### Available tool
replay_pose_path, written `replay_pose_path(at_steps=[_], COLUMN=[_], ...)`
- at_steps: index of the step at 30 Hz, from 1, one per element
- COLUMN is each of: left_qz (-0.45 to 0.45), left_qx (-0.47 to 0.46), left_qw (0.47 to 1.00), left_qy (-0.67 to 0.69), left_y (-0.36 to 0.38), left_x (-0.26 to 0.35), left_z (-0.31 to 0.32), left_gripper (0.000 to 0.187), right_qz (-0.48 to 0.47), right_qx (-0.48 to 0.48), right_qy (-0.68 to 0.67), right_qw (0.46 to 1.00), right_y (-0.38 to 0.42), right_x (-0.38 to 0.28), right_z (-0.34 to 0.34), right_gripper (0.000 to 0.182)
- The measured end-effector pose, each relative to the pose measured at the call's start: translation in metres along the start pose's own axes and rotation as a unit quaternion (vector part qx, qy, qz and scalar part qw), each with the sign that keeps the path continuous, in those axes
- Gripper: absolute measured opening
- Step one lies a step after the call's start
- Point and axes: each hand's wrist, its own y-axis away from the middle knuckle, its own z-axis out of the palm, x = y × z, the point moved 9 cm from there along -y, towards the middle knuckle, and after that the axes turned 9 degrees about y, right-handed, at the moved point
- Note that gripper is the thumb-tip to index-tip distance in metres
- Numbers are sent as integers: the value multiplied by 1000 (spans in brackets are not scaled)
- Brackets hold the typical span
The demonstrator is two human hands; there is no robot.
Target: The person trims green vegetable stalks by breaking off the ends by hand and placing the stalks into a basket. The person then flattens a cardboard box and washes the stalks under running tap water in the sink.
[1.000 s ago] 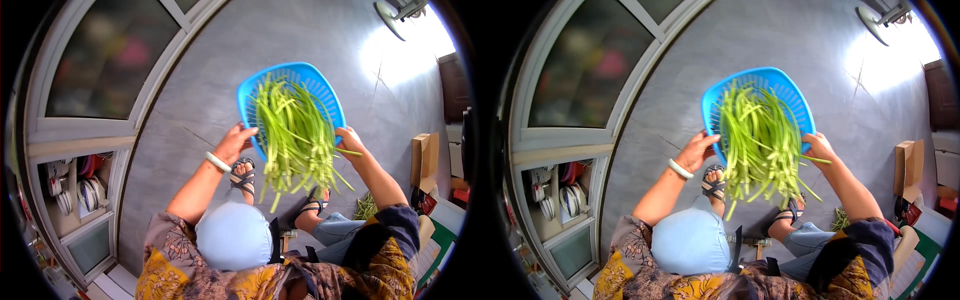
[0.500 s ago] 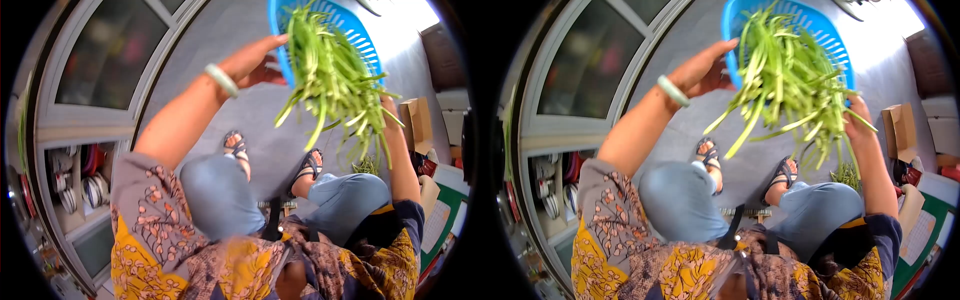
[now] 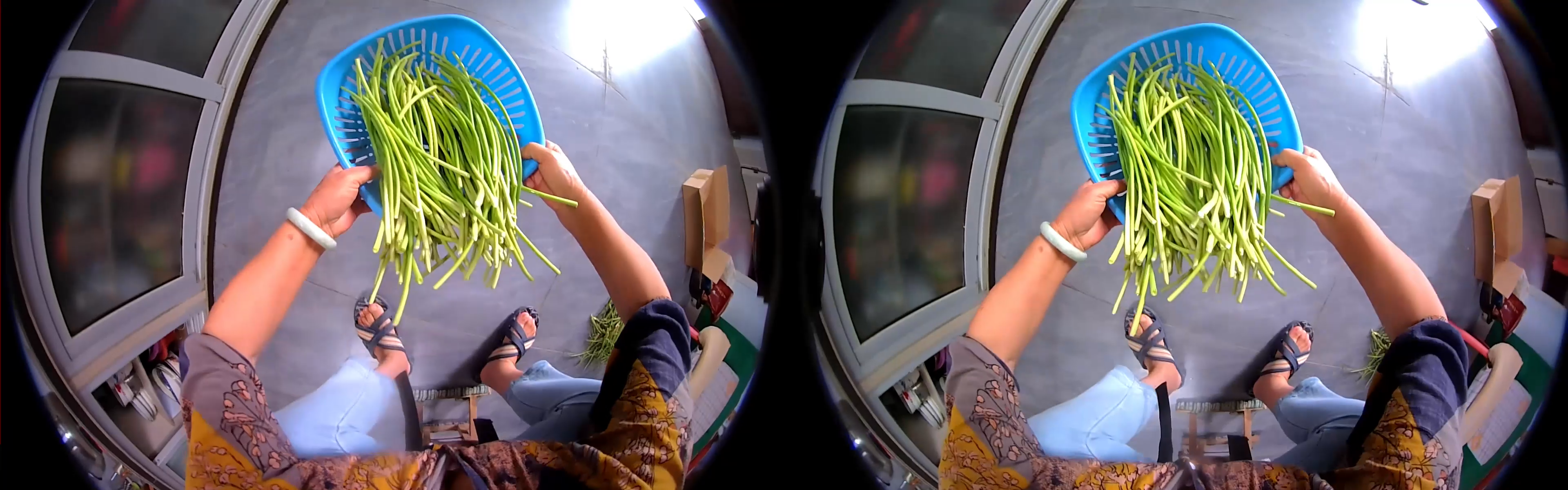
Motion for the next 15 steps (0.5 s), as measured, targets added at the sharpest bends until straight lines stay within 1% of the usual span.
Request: replay_pose_path(at_steps=[2, 3, 5, 8, 9, 10, 11, 12, 13, 14, 15], left_qz=[18, 16, 25, 11, 20, 31, 38, 18, 20, 18, 14], left_qx=[21, 46, 40, 70, 60, 51, 66, 74, 64, 89, 95], left_qw=[1000, 999, 999, 996, 996, 994, 996, 995, 992, 992, 989], left_qy=[-3, -5, 21, 52, 69, 86, 53, 63, 110, 83, 109], left_y=[-5, -7, -4, 17, 28, 44, 68, 103, 124, 153, 179], left_x=[10, 14, 17, 4, -5, -15, -24, -23, -41, -49, -60], left_z=[10, 5, 12, 25, 31, 39, 46, 65, 72, 75, 79], left_gripper=[25, 23, 23, 23, 23, 23, 26, 29, 33, 36, 34], right_qz=[2, 2, -12, -18, -14, 1, 16, 1, 33, 47, 55], right_qx=[21, 27, 40, 54, 55, 63, 70, 79, 60, 99, 99], right_qy=[25, 39, 33, 43, 54, 65, 76, 64, 84, 75, 68], right_qw=[999, 999, 999, 997, 997, 996, 994, 995, 994, 991, 991], right_y=[-4, -8, 4, 38, 54, 82, 110, 129, 154, 184, 206], right_x=[-7, -16, -36, -47, -48, -55, -62, -50, -41, -42, -36], right_z=[-11, -8, -1, -10, -15, -8, 0, -10, -19, -17, -17], right_gripper=[14, 14, 18, 24, 26, 28, 29, 26, 22, 18, 17])
